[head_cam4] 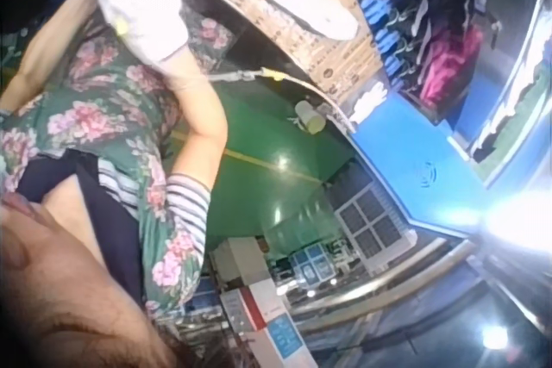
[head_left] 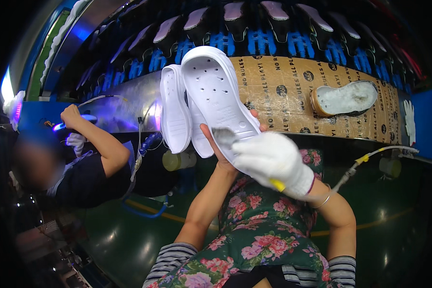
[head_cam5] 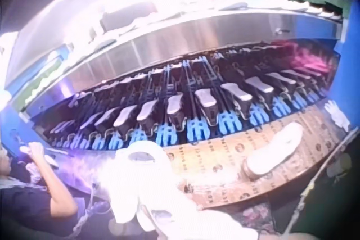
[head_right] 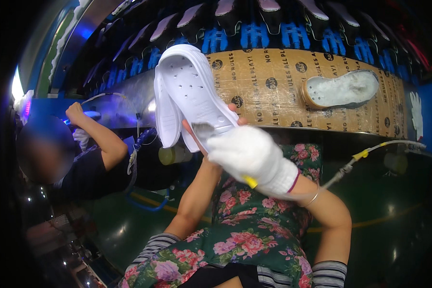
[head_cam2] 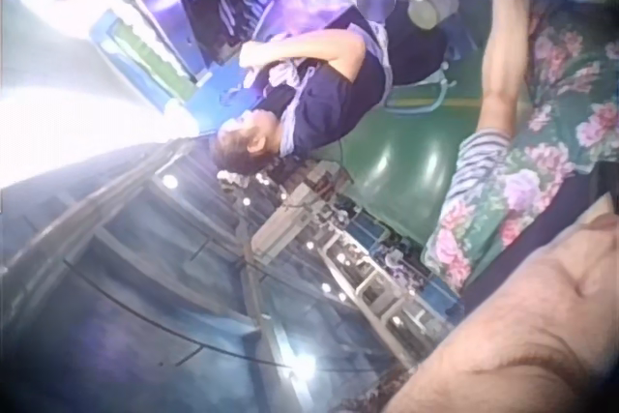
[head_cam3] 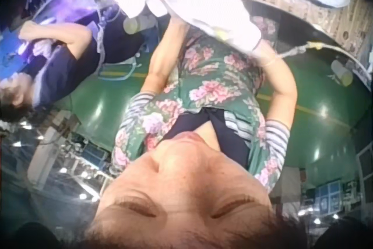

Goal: The person repeatedly picks up white slipper-like footwear from a conveyor belt, uses a handheld tool to trim or scrape the surface, and places the items back on the belt. The process is repeated for multiple units in a continuous loop.

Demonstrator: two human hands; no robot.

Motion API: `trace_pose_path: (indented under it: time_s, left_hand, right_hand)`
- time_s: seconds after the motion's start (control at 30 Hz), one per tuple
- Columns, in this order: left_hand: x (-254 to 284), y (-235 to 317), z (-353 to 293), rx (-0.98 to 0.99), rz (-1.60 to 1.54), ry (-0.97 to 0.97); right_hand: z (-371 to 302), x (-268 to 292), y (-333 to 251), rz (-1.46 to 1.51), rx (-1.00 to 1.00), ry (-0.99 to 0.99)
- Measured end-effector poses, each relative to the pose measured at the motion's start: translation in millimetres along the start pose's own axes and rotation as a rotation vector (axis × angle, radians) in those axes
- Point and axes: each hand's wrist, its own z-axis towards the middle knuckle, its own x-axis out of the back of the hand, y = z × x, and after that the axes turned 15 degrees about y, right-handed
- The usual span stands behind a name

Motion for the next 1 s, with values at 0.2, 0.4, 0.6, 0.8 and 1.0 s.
trace_pose_path:
  time_s: [0.2,0.4,0.6,0.8,1.0]
  left_hand:
    - [1,12,4,0.007,0.069,-0.053]
    - [-14,26,7,0.087,0.102,-0.044]
    - [-8,37,27,0.249,0.199,-0.122]
    - [-13,47,39,0.363,0.332,-0.254]
    - [-37,47,48,0.374,0.485,-0.242]
  right_hand:
    - [4,20,4,0.185,-0.171,-0.173]
    - [-10,9,-11,0.271,-0.172,-0.185]
    - [-23,9,-4,0.212,-0.068,-0.157]
    - [0,23,-15,0.172,-0.232,-0.100]
    - [-29,13,-25,0.075,-0.045,-0.220]
